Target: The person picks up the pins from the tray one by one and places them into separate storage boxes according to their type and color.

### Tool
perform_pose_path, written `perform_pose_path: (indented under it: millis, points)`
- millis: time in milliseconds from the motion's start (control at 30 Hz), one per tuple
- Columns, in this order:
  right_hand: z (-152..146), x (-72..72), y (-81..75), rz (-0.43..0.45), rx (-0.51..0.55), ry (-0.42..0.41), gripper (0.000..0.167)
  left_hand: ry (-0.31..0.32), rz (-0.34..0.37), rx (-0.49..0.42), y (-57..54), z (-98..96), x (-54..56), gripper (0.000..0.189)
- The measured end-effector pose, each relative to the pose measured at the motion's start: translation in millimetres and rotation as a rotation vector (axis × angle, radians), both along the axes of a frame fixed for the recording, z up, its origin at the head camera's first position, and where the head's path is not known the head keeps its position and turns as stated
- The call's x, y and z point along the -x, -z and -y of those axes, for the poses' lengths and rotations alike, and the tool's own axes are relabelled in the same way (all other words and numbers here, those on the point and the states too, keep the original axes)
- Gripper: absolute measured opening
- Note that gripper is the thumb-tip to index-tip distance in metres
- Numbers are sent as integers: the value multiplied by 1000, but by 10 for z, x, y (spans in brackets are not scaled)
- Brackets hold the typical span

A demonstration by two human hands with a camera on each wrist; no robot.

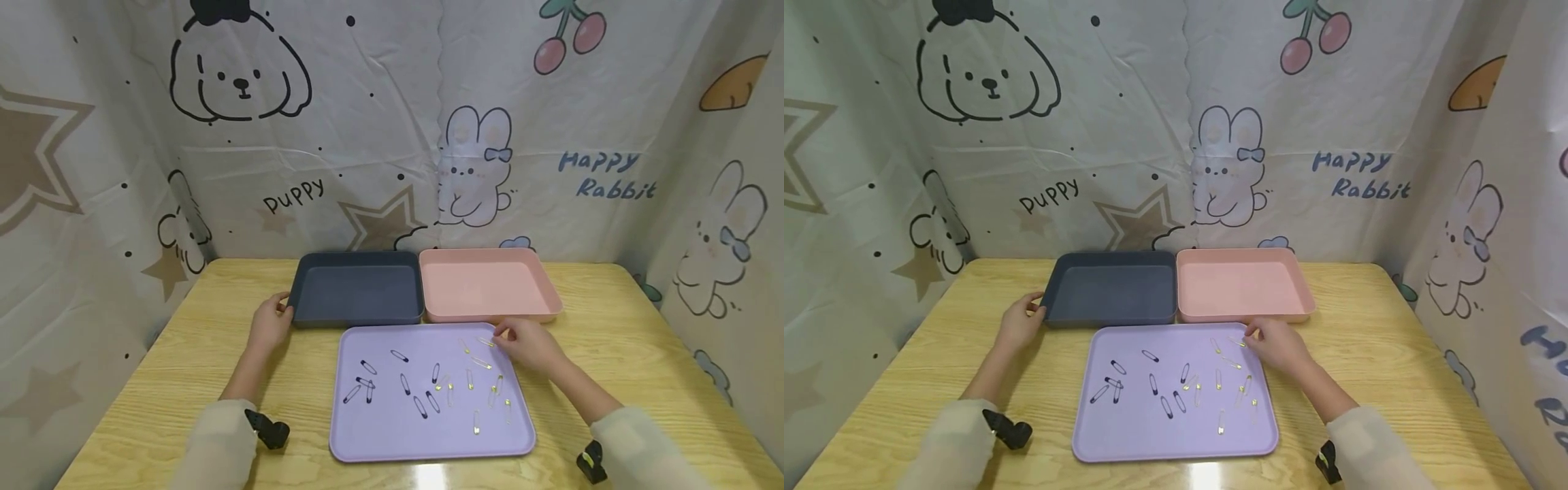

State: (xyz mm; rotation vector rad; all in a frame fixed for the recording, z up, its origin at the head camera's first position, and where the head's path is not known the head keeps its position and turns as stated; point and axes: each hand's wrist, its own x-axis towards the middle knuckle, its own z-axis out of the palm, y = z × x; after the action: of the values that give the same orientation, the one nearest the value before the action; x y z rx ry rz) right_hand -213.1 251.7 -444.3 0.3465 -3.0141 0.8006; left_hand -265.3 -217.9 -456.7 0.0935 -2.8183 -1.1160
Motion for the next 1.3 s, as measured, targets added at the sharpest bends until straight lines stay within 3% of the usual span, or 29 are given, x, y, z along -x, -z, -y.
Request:
perform_pose_path:
  millis: [433, 700, 933, 1300]
  points:
    - [79, 42, 97, 2, -77, -6, 9, -56, 49, -117, 65, -26, -22, 47]
    - [131, 51, 92, -31, -160, -14, 10, -50, 66, -181, 162, 20, -13, 47]
    - [125, 45, 67, -10, -116, 19, 13, -30, 58, -191, 152, 24, -3, 47]
    - [224, 90, -108, -54, 2, -47, 7, -39, 63, -206, 160, 28, -14, 46]
